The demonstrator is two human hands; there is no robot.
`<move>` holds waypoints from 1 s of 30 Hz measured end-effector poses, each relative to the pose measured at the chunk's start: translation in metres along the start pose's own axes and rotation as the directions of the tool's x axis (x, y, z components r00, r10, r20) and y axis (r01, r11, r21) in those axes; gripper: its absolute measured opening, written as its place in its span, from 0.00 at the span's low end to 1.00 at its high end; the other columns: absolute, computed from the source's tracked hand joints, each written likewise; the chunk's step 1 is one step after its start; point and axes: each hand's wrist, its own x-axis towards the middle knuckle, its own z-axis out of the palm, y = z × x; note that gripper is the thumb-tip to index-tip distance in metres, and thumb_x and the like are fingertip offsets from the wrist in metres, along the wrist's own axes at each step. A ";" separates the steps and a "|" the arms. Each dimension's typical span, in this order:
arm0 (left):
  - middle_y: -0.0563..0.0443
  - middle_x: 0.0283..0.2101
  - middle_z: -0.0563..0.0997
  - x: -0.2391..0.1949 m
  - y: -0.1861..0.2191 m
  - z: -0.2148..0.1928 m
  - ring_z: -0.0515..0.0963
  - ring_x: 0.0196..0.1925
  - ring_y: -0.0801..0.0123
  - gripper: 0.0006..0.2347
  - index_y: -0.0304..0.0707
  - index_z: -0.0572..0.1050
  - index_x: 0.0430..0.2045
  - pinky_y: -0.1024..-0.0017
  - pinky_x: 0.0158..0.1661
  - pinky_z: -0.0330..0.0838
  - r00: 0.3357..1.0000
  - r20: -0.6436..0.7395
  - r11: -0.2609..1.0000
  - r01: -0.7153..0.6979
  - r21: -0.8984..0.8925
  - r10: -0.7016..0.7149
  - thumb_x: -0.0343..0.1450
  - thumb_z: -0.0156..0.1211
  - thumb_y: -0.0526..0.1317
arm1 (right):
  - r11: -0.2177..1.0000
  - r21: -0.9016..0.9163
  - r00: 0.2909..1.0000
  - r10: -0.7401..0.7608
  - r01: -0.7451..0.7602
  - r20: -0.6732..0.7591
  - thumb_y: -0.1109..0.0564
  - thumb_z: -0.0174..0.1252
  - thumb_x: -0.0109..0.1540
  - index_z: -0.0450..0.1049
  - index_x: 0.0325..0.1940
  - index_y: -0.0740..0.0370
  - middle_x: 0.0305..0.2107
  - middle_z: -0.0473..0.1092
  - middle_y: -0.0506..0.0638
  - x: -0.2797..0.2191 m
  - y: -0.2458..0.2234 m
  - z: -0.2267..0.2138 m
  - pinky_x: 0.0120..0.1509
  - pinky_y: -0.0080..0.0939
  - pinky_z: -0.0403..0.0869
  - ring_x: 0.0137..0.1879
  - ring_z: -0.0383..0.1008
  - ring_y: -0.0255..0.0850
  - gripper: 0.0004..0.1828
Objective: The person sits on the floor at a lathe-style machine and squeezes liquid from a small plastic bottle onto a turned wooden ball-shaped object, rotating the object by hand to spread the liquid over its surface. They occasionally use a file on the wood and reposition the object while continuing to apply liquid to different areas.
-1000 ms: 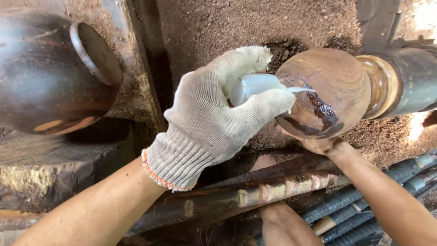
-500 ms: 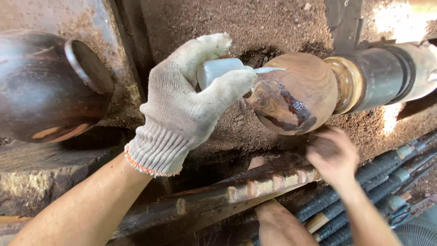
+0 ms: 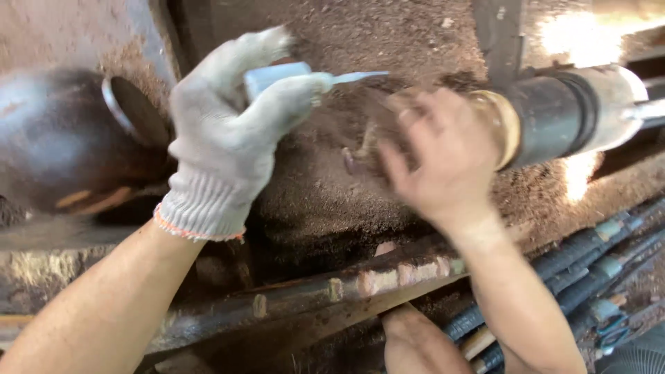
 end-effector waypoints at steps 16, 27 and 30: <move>0.39 0.45 0.85 0.002 0.006 -0.001 0.87 0.45 0.68 0.20 0.24 0.73 0.56 0.74 0.45 0.86 0.987 -0.025 0.962 0.148 -0.228 -0.157 0.70 0.69 0.35 | 0.913 -0.394 0.594 0.261 0.104 0.761 0.43 0.45 0.76 0.72 0.51 0.68 0.45 0.67 0.53 0.040 -0.051 -0.024 0.57 0.50 0.72 0.53 0.68 0.47 0.24; 0.39 0.45 0.84 -0.003 0.001 0.006 0.88 0.45 0.65 0.20 0.22 0.73 0.54 0.72 0.46 0.87 0.991 0.001 0.964 0.133 -0.231 -0.137 0.70 0.70 0.35 | 0.974 0.204 0.993 0.107 -0.096 -0.043 0.30 0.58 0.62 0.60 0.73 0.65 0.69 0.58 0.60 -0.005 0.011 -0.014 0.82 0.58 0.59 0.75 0.60 0.55 0.47; 0.41 0.45 0.84 -0.002 0.003 0.006 0.88 0.46 0.65 0.20 0.23 0.72 0.55 0.72 0.46 0.88 0.990 -0.002 0.966 0.136 -0.219 -0.140 0.70 0.70 0.34 | 0.995 -0.017 0.939 0.097 -0.097 0.331 0.29 0.63 0.57 0.64 0.69 0.63 0.64 0.62 0.60 0.025 -0.026 -0.017 0.78 0.58 0.59 0.72 0.61 0.55 0.47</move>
